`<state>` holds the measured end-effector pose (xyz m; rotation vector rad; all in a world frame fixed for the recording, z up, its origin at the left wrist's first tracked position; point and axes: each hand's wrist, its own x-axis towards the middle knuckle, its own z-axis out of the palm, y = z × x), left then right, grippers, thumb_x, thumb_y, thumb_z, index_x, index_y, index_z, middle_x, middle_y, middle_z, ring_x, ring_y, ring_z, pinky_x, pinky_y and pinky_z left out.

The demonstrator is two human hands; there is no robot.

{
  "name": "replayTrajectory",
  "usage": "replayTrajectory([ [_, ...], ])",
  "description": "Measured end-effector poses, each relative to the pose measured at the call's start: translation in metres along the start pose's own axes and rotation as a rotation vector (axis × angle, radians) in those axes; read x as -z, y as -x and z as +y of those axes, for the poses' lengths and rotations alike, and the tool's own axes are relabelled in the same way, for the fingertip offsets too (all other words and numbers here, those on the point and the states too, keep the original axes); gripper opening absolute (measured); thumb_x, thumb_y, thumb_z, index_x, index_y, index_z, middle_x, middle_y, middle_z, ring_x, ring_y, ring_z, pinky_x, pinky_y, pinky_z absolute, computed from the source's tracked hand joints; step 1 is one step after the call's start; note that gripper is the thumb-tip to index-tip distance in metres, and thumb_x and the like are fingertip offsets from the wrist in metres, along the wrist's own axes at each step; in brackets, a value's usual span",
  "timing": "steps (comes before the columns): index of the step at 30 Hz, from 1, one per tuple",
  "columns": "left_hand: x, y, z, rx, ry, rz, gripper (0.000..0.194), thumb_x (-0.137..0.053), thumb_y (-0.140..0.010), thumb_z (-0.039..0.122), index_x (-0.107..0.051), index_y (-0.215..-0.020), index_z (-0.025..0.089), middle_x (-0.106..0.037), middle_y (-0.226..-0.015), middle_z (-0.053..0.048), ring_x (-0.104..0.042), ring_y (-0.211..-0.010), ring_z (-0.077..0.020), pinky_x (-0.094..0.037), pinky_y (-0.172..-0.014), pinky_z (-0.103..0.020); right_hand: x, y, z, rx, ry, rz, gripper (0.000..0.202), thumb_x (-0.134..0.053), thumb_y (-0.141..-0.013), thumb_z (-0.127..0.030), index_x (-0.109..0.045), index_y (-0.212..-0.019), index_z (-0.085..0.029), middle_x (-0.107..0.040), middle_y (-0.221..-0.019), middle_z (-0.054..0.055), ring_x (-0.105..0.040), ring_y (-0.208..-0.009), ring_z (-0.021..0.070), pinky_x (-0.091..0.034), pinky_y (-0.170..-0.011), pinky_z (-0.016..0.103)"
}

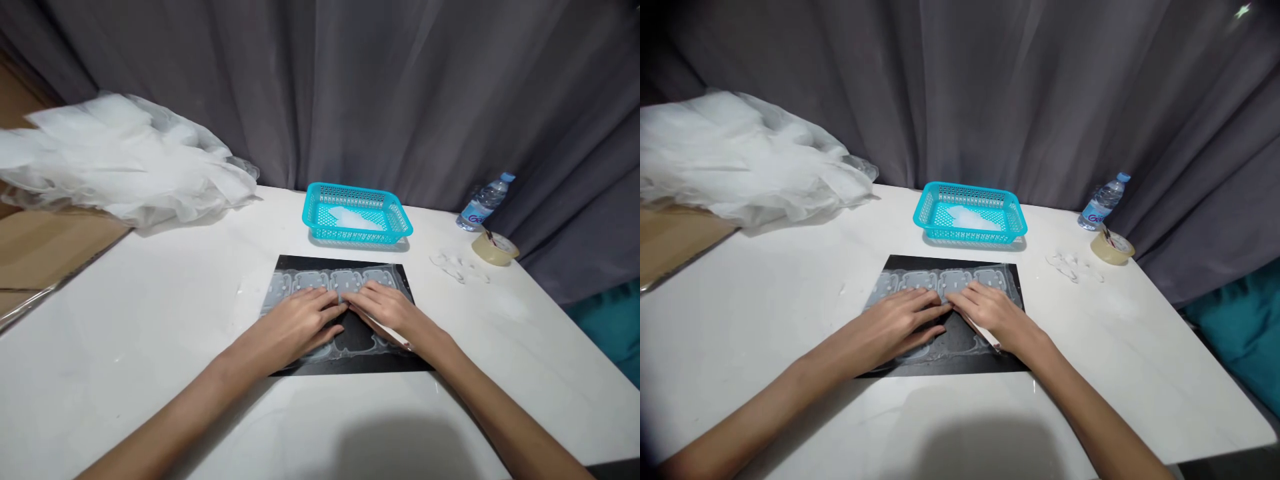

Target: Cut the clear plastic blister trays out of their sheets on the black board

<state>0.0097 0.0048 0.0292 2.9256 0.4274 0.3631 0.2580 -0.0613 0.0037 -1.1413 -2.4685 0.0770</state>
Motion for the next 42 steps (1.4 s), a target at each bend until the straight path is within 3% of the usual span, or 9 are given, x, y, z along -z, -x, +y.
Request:
replayTrajectory([
  [4,-0.003,0.002,-0.003,0.022,0.058,-0.007,0.038,-0.050,-0.109,0.038,-0.067,-0.136,0.019,-0.069,-0.122,-0.013,-0.067,-0.112,-0.0308,-0.052,-0.100,-0.047,0.008,-0.005,-0.001,-0.012,-0.165,0.030,0.040,-0.043,-0.110,-0.018,-0.052,-0.149,-0.024,-0.071,-0.104,0.010,-0.064,-0.101,0.0271,-0.058,-0.086,0.042],
  [8,-0.001,0.004,-0.004,0.095,0.224,-0.004,0.037,-0.057,-0.106,0.039,-0.067,-0.138,0.024,-0.066,-0.120,-0.010,-0.066,-0.112,-0.0281,-0.052,-0.099,-0.043,0.016,-0.015,0.006,-0.072,-0.324,0.029,0.035,-0.050,-0.109,-0.021,-0.064,-0.140,-0.028,-0.077,-0.115,0.008,-0.068,-0.098,0.0239,-0.056,-0.095,0.045],
  [14,-0.004,0.009,-0.005,0.199,0.393,0.014,0.039,-0.063,-0.103,0.041,-0.066,-0.139,0.030,-0.062,-0.127,-0.009,-0.063,-0.120,-0.0268,-0.051,-0.101,-0.041,0.030,-0.036,0.022,-0.255,-0.512,-0.048,0.021,-0.061,-0.103,-0.024,-0.079,-0.114,-0.022,-0.080,-0.112,0.007,-0.072,-0.103,0.0224,-0.055,-0.095,0.039],
  [21,-0.009,0.009,-0.011,0.171,0.460,0.050,0.039,-0.063,-0.102,0.044,-0.067,-0.138,0.029,-0.063,-0.122,-0.009,-0.062,-0.117,-0.0259,-0.052,-0.100,-0.040,0.024,-0.040,0.028,-0.475,-0.721,0.056,0.022,-0.068,-0.096,-0.032,-0.081,-0.111,-0.021,-0.081,-0.116,0.008,-0.075,-0.108,0.0255,-0.057,-0.096,0.039],
  [26,-0.007,0.012,-0.009,0.198,0.451,0.013,0.038,-0.062,-0.103,0.041,-0.065,-0.140,0.031,-0.061,-0.128,-0.009,-0.061,-0.123,-0.0258,-0.050,-0.106,-0.042,0.026,-0.036,0.019,-0.425,-0.648,-0.004,0.022,-0.065,-0.099,-0.029,-0.082,-0.110,-0.021,-0.081,-0.108,0.007,-0.074,-0.099,0.0232,-0.056,-0.090,0.036],
  [31,-0.010,0.015,-0.004,0.196,0.357,0.033,0.047,-0.056,-0.106,0.040,-0.051,-0.152,0.033,-0.058,-0.129,-0.009,-0.061,-0.120,-0.0265,-0.052,-0.104,-0.044,0.025,-0.029,0.015,-0.328,-0.578,-0.015,0.023,-0.062,-0.103,-0.028,-0.080,-0.116,-0.023,-0.080,-0.114,0.006,-0.071,-0.107,0.0237,-0.054,-0.098,0.039],
  [34,-0.013,0.015,-0.002,0.182,0.287,0.054,0.045,-0.055,-0.107,0.041,-0.054,-0.151,0.030,-0.059,-0.123,-0.010,-0.062,-0.113,-0.0273,-0.053,-0.101,-0.046,0.022,-0.027,0.015,-0.274,-0.576,-0.021,0.024,-0.061,-0.104,-0.028,-0.079,-0.120,-0.025,-0.080,-0.116,0.005,-0.069,-0.110,0.0233,-0.052,-0.100,0.039],
  [42,-0.015,0.013,-0.005,0.164,0.301,0.061,0.040,-0.054,-0.107,0.041,-0.063,-0.144,0.028,-0.059,-0.123,-0.010,-0.060,-0.119,-0.0276,-0.052,-0.104,-0.046,0.025,-0.035,0.019,-0.425,-0.649,0.029,0.025,-0.062,-0.101,-0.027,-0.081,-0.116,-0.021,-0.077,-0.103,0.006,-0.071,-0.091,0.0197,-0.052,-0.084,0.032],
])
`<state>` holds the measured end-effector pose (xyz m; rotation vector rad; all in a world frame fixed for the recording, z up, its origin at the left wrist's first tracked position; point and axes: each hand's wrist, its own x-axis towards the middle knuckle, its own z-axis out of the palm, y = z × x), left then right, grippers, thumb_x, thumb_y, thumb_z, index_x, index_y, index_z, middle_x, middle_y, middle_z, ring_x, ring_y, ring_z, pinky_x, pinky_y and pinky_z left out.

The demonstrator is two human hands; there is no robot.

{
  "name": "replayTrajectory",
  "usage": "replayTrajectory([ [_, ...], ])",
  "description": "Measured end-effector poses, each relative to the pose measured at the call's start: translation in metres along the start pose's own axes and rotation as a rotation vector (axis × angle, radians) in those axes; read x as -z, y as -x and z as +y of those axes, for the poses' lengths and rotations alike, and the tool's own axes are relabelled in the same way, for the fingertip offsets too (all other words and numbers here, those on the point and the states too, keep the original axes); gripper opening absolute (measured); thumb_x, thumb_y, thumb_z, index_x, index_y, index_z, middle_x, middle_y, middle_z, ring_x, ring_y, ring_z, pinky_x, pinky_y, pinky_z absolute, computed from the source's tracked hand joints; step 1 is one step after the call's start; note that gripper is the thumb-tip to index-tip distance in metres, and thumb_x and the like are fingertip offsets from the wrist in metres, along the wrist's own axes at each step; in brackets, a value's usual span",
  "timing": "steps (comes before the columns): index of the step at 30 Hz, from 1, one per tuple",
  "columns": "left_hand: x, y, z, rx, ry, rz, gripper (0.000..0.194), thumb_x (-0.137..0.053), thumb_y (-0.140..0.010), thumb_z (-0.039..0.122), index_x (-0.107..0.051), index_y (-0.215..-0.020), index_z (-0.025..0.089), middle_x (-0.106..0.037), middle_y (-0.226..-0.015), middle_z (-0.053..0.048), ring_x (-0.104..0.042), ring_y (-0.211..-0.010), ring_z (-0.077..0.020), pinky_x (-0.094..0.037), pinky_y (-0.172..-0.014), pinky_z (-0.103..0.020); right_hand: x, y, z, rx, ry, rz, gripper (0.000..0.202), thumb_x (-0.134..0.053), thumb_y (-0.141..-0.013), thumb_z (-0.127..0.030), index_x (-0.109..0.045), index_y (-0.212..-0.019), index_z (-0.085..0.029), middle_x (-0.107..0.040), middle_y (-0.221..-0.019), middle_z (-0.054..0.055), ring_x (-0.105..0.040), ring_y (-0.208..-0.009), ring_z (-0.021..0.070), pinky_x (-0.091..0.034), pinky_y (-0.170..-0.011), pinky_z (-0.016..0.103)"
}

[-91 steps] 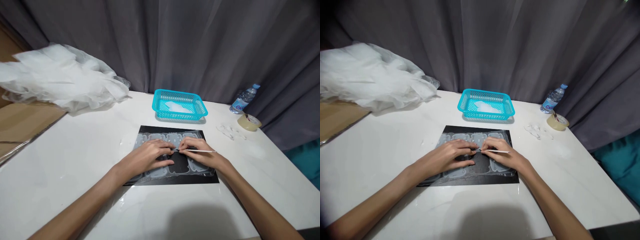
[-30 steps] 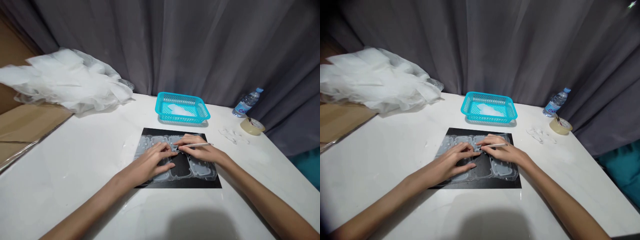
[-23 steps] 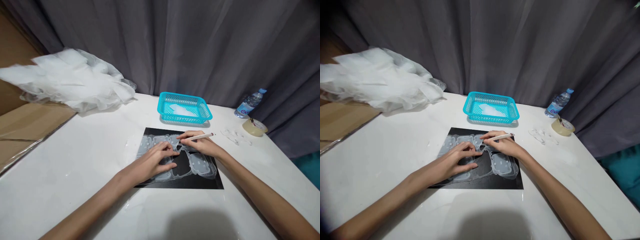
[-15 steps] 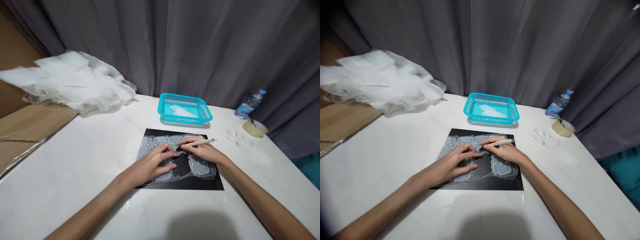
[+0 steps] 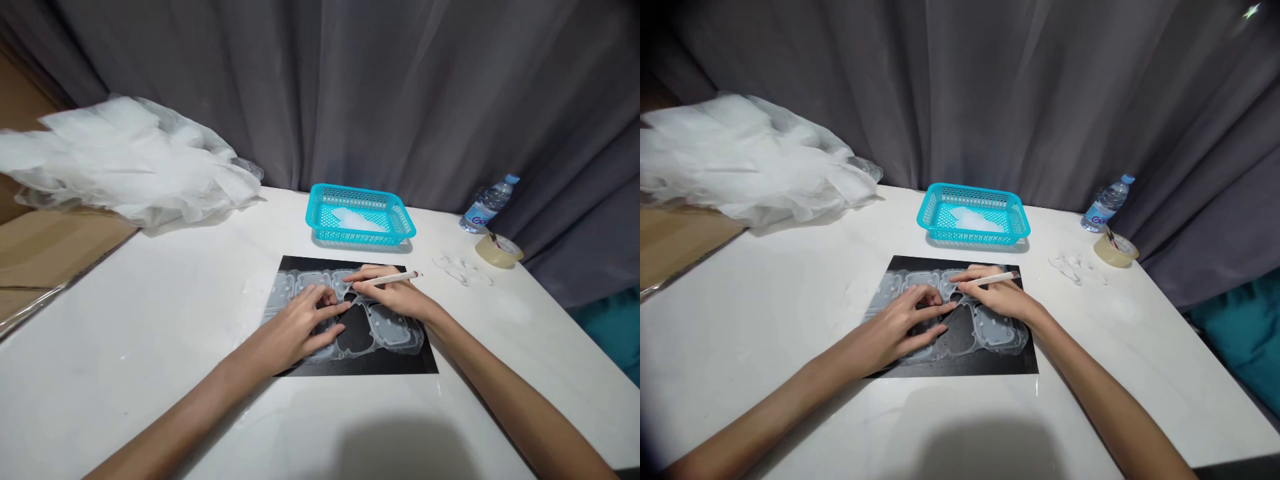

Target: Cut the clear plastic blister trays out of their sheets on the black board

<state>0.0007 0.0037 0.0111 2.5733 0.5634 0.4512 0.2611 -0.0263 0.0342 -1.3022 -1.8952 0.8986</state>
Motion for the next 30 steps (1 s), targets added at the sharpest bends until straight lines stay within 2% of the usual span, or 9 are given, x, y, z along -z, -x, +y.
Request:
replayTrajectory([
  [5,-0.003,0.000,-0.002,-0.024,-0.021,0.017,0.041,-0.053,-0.108,0.040,-0.061,-0.145,0.025,-0.056,-0.125,-0.011,-0.059,-0.120,-0.0264,-0.052,-0.106,-0.046,0.000,-0.004,0.004,-0.002,-0.045,0.017,0.024,-0.063,-0.100,-0.027,-0.081,-0.116,-0.021,-0.077,-0.105,0.005,-0.069,-0.094,0.0199,-0.051,-0.085,0.032],
  [13,0.000,-0.005,0.008,-0.004,-0.118,0.016,0.040,-0.050,-0.108,0.036,-0.055,-0.146,0.025,-0.055,-0.119,-0.010,-0.059,-0.111,-0.0267,-0.053,-0.098,-0.045,0.005,-0.001,-0.010,-0.006,0.045,-0.047,0.025,-0.060,-0.102,-0.024,-0.080,-0.116,-0.020,-0.076,-0.106,0.006,-0.070,-0.094,0.0193,-0.052,-0.087,0.031],
  [20,-0.013,-0.017,0.028,0.021,-0.426,0.046,0.037,-0.046,-0.107,0.034,-0.063,-0.136,0.019,-0.058,-0.109,-0.011,-0.059,-0.096,-0.0295,-0.053,-0.086,-0.047,0.005,-0.002,-0.008,-0.016,0.040,-0.082,0.025,-0.060,-0.101,-0.023,-0.080,-0.115,-0.019,-0.075,-0.106,0.006,-0.069,-0.092,0.0184,-0.053,-0.087,0.031],
  [26,-0.015,-0.016,0.036,-0.063,-0.596,0.050,0.039,-0.041,-0.108,0.027,-0.061,-0.140,0.016,-0.063,-0.110,-0.015,-0.062,-0.104,-0.0327,-0.049,-0.091,-0.047,0.009,-0.006,-0.008,-0.073,0.007,-0.100,0.027,-0.060,-0.101,-0.026,-0.080,-0.117,-0.019,-0.074,-0.103,0.005,-0.066,-0.071,0.0131,-0.053,-0.072,0.028],
  [30,-0.017,-0.014,0.037,-0.081,-0.622,0.060,0.039,-0.041,-0.107,0.023,-0.060,-0.140,0.014,-0.066,-0.119,-0.017,-0.061,-0.114,-0.0345,-0.045,-0.097,-0.047,0.015,-0.012,-0.004,-0.084,-0.024,-0.097,0.026,-0.062,-0.100,-0.031,-0.080,-0.116,-0.021,-0.075,-0.110,0.006,-0.065,-0.069,0.0124,-0.052,-0.068,0.027],
])
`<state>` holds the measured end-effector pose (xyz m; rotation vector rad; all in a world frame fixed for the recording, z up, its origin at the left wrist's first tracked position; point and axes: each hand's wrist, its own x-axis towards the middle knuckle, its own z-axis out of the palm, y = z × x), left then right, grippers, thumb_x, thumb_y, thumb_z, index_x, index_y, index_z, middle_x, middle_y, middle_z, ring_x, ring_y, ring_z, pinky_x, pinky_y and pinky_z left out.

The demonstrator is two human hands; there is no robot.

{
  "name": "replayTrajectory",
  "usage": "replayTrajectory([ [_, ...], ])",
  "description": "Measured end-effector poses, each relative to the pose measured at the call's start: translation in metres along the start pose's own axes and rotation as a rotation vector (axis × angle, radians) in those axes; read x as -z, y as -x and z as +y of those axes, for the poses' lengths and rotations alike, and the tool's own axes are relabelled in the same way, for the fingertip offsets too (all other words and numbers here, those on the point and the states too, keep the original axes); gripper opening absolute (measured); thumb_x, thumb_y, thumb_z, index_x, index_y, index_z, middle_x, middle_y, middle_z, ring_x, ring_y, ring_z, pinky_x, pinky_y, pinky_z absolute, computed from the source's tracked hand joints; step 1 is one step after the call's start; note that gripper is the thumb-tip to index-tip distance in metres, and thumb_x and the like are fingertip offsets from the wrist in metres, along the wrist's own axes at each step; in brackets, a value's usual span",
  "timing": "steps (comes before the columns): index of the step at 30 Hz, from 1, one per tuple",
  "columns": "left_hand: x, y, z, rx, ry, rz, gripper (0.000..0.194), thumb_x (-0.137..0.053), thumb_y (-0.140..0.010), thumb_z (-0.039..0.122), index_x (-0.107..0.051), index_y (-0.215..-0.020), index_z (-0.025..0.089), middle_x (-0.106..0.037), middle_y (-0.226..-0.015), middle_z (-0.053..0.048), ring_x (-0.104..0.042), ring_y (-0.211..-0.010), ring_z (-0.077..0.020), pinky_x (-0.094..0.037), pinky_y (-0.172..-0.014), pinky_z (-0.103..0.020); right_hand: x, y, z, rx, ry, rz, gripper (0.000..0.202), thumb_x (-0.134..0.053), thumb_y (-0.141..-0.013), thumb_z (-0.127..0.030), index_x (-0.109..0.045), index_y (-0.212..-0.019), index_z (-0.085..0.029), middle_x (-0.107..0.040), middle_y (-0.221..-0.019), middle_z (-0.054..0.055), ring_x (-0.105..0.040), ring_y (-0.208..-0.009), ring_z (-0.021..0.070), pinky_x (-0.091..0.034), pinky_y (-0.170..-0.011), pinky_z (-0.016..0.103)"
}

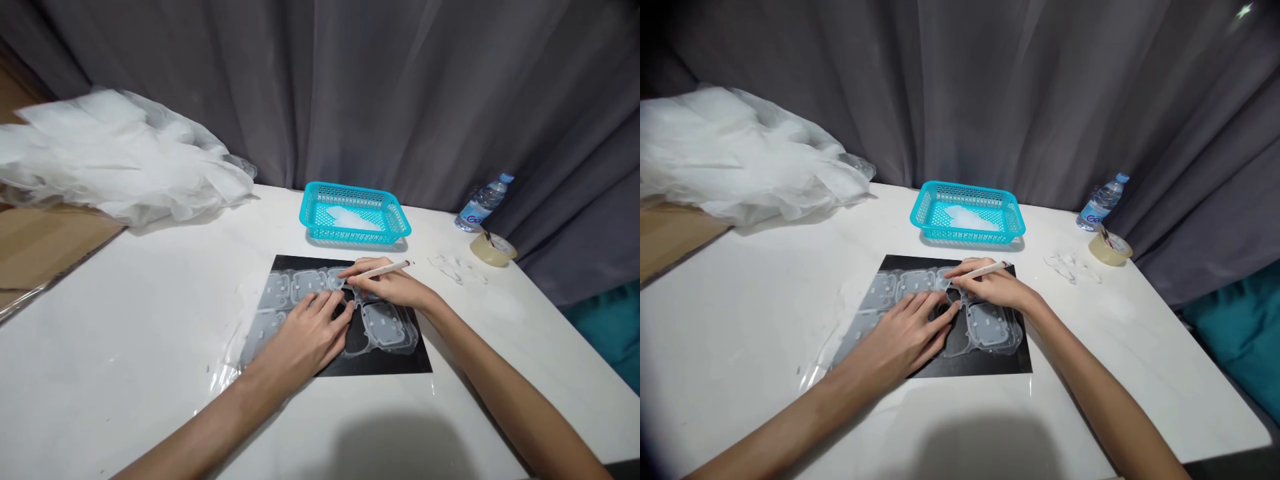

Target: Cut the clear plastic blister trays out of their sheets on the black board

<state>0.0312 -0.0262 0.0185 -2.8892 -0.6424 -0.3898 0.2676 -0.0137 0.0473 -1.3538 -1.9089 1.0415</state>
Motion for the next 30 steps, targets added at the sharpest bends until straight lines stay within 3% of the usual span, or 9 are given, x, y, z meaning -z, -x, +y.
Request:
replayTrajectory([
  [7,-0.001,-0.004,0.001,0.098,0.132,-0.033,0.038,-0.045,-0.106,0.029,-0.062,-0.136,0.012,-0.066,-0.125,-0.016,-0.061,-0.111,-0.0336,-0.047,-0.093,-0.048,0.011,-0.019,0.005,-0.025,-0.102,-0.150,0.028,-0.069,-0.094,-0.035,-0.081,-0.111,-0.016,-0.077,-0.085,0.006,-0.067,-0.072,0.0173,-0.052,-0.067,0.029],
  [11,-0.003,-0.007,0.003,0.142,0.126,-0.041,0.048,-0.048,-0.107,0.040,-0.055,-0.147,0.016,-0.066,-0.126,-0.015,-0.061,-0.108,-0.0336,-0.048,-0.091,-0.049,0.013,-0.019,0.006,-0.025,-0.089,-0.161,0.028,-0.069,-0.094,-0.036,-0.081,-0.111,-0.018,-0.080,-0.097,0.008,-0.071,-0.085,0.0206,-0.055,-0.073,0.031],
  [14,-0.004,-0.009,0.005,0.124,0.115,-0.031,0.045,-0.049,-0.107,0.042,-0.059,-0.145,0.020,-0.067,-0.122,-0.013,-0.061,-0.105,-0.0330,-0.047,-0.090,-0.048,0.014,-0.017,0.006,-0.018,-0.029,-0.167,0.026,-0.069,-0.094,-0.035,-0.081,-0.112,-0.020,-0.080,-0.106,0.008,-0.071,-0.095,0.0226,-0.056,-0.077,0.031],
  [20,-0.002,-0.010,0.012,0.108,0.045,-0.017,0.043,-0.049,-0.108,0.040,-0.062,-0.143,0.018,-0.067,-0.123,-0.015,-0.059,-0.114,-0.0348,-0.044,-0.098,-0.050,0.018,-0.019,0.001,0.007,0.039,-0.169,0.026,-0.066,-0.096,-0.033,-0.081,-0.111,-0.019,-0.079,-0.101,0.008,-0.071,-0.088,0.0206,-0.054,-0.074,0.031],
  [25,-0.001,-0.011,0.012,0.109,0.069,-0.037,0.042,-0.051,-0.106,0.041,-0.064,-0.140,0.019,-0.067,-0.121,-0.014,-0.060,-0.110,-0.0341,-0.047,-0.093,-0.049,0.022,-0.022,-0.002,-0.008,-0.018,-0.097,0.025,-0.066,-0.095,-0.032,-0.081,-0.108,-0.017,-0.079,-0.089,0.005,-0.069,-0.073,0.0176,-0.054,-0.070,0.031],
  [30,-0.005,-0.009,0.005,0.114,0.153,0.008,0.040,-0.055,-0.104,0.042,-0.065,-0.136,0.021,-0.066,-0.118,-0.013,-0.061,-0.105,-0.0329,-0.050,-0.090,-0.051,0.021,-0.024,0.000,-0.024,-0.067,-0.153,0.023,-0.068,-0.094,-0.035,-0.081,-0.104,-0.019,-0.078,-0.087,0.004,-0.069,-0.071,0.0168,-0.054,-0.068,0.029],
])
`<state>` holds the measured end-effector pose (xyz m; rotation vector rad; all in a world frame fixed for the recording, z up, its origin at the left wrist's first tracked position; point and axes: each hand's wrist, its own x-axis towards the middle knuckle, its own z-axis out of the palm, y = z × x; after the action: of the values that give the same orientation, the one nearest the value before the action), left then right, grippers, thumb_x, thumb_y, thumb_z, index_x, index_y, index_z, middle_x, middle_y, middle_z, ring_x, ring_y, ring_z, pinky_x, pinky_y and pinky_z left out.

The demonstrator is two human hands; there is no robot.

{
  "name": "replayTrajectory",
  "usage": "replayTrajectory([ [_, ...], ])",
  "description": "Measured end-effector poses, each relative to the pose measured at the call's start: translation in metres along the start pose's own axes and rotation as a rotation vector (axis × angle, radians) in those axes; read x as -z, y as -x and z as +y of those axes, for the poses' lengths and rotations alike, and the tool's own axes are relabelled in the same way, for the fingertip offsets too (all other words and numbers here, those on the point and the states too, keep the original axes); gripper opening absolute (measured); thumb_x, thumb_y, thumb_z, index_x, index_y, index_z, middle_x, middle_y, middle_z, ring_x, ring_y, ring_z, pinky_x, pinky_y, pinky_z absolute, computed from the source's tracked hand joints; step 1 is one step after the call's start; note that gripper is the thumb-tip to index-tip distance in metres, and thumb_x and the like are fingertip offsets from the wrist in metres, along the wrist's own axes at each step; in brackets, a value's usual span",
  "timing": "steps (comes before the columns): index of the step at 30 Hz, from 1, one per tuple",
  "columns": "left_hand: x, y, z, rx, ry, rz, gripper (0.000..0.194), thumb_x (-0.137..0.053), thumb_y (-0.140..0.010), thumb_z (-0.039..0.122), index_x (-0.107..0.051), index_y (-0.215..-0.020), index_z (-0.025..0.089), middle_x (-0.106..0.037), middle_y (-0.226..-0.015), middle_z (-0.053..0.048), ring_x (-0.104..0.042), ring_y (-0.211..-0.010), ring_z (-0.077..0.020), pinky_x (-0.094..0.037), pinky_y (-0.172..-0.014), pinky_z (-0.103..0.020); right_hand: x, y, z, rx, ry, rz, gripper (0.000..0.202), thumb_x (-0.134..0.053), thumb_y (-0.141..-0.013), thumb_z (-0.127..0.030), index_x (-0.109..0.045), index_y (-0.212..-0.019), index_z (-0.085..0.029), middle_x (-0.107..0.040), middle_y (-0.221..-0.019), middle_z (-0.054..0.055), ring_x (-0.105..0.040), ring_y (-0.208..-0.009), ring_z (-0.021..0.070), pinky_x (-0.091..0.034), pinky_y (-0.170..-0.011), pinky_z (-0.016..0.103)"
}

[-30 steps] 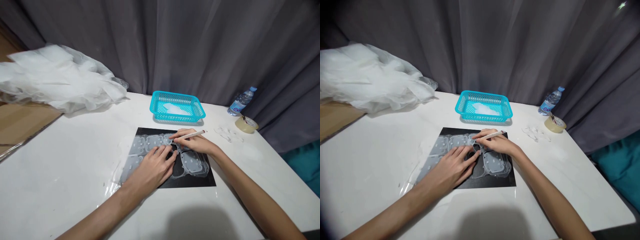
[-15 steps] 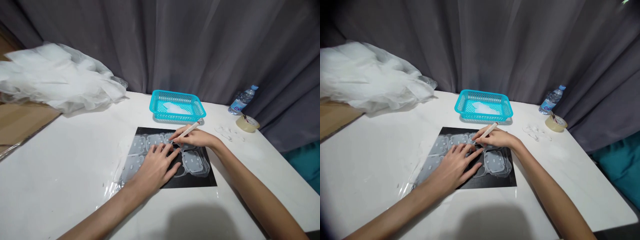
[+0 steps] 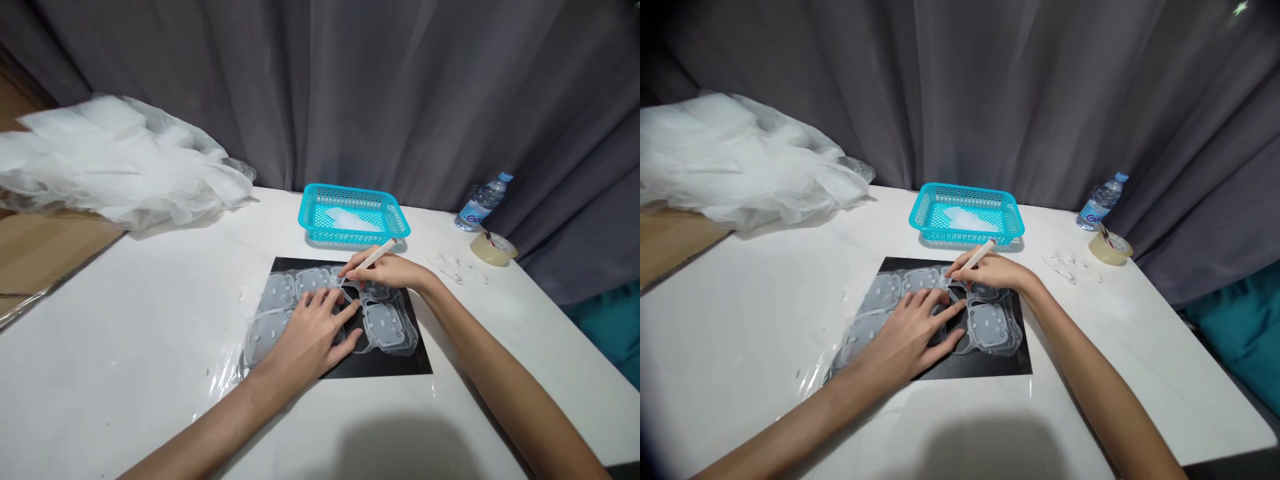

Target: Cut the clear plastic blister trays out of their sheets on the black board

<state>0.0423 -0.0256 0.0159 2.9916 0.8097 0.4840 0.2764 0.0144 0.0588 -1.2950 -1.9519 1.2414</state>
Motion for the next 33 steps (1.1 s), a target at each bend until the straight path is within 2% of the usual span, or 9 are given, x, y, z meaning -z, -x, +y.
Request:
replayTrajectory([
  [4,0.005,0.001,-0.006,0.024,0.053,0.013,0.028,-0.054,-0.105,0.038,-0.069,-0.123,0.022,-0.064,-0.113,-0.010,-0.062,-0.104,-0.0303,-0.053,-0.090,-0.048,0.001,0.010,-0.007,0.057,0.061,-0.005,0.035,-0.064,-0.099,-0.050,-0.082,-0.099,-0.020,-0.080,-0.095,0.006,-0.071,-0.086,0.0209,-0.056,-0.079,0.033],
  [7,0.011,-0.001,-0.011,0.047,0.111,0.002,0.027,-0.047,-0.108,0.035,-0.070,-0.111,0.021,-0.065,-0.106,-0.008,-0.065,-0.100,-0.0271,-0.055,-0.086,-0.044,0.004,0.026,-0.016,0.043,-0.008,0.050,0.066,-0.034,-0.108,-0.066,-0.083,-0.096,-0.023,-0.080,-0.111,0.007,-0.070,-0.107,0.0235,-0.051,-0.102,0.039],
  [9,0.013,-0.006,-0.015,0.026,0.111,-0.010,0.029,-0.043,-0.110,0.031,-0.069,-0.106,0.020,-0.066,-0.101,-0.007,-0.067,-0.095,-0.0254,-0.055,-0.083,-0.041,0.003,0.037,-0.017,0.015,-0.054,0.171,0.075,-0.023,-0.109,-0.067,-0.083,-0.098,-0.023,-0.079,-0.111,0.007,-0.069,-0.111,0.0236,-0.049,-0.104,0.039],
  [12,0.015,-0.020,-0.020,0.007,0.069,-0.081,0.024,-0.047,-0.108,0.024,-0.067,-0.096,0.019,-0.068,-0.092,-0.006,-0.070,-0.084,-0.0227,-0.052,-0.071,-0.034,-0.007,0.049,-0.008,0.043,0.032,0.432,0.063,-0.031,-0.110,-0.061,-0.077,-0.099,-0.020,-0.074,-0.092,0.007,-0.068,-0.094,0.0230,-0.050,-0.090,0.036],
  [14,0.015,-0.031,-0.021,0.021,0.045,-0.123,0.017,-0.052,-0.105,0.020,-0.065,-0.095,0.018,-0.069,-0.085,-0.005,-0.070,-0.074,-0.0216,-0.046,-0.061,-0.031,-0.020,0.052,0.002,0.076,0.165,0.522,0.050,-0.034,-0.112,-0.050,-0.070,-0.093,-0.020,-0.068,-0.086,0.005,-0.064,-0.085,0.0219,-0.048,-0.081,0.034],
  [20,0.002,-0.051,-0.021,0.038,-0.025,-0.092,0.016,-0.056,-0.101,0.015,-0.062,-0.117,0.017,-0.071,-0.080,-0.007,-0.069,-0.066,-0.0267,-0.037,-0.052,-0.031,-0.052,0.055,0.015,-0.018,0.511,0.442,0.009,-0.062,-0.099,-0.023,-0.059,-0.090,-0.022,-0.066,-0.094,0.003,-0.063,-0.086,0.0220,-0.041,-0.075,0.032],
  [23,-0.004,-0.051,-0.023,0.002,-0.014,-0.049,0.009,-0.056,-0.102,0.015,-0.065,-0.103,0.020,-0.070,-0.092,-0.009,-0.070,-0.085,-0.0276,-0.042,-0.056,-0.030,-0.054,0.058,0.014,-0.052,0.520,0.405,0.014,-0.067,-0.089,-0.013,-0.059,-0.095,-0.023,-0.068,-0.098,0.002,-0.065,-0.091,0.0218,-0.042,-0.077,0.030],
  [27,-0.007,-0.049,-0.027,-0.009,0.013,0.022,0.015,-0.050,-0.105,0.016,-0.063,-0.100,0.019,-0.064,-0.112,-0.012,-0.062,-0.109,-0.0288,-0.049,-0.063,-0.030,-0.056,0.057,0.015,-0.081,0.550,0.437,0.012,-0.065,-0.091,-0.013,-0.059,-0.095,-0.023,-0.070,-0.096,0.002,-0.066,-0.089,0.0221,-0.041,-0.076,0.030],
  [33,-0.006,-0.052,-0.034,-0.115,0.068,-0.016,0.014,-0.049,-0.105,0.014,-0.062,-0.107,0.019,-0.064,-0.104,-0.007,-0.064,-0.097,-0.0242,-0.051,-0.073,-0.033,-0.062,0.052,0.020,-0.057,0.614,0.460,0.013,-0.054,-0.098,-0.014,-0.057,-0.088,-0.022,-0.068,-0.095,0.005,-0.062,-0.085,0.0229,-0.037,-0.072,0.033],
])
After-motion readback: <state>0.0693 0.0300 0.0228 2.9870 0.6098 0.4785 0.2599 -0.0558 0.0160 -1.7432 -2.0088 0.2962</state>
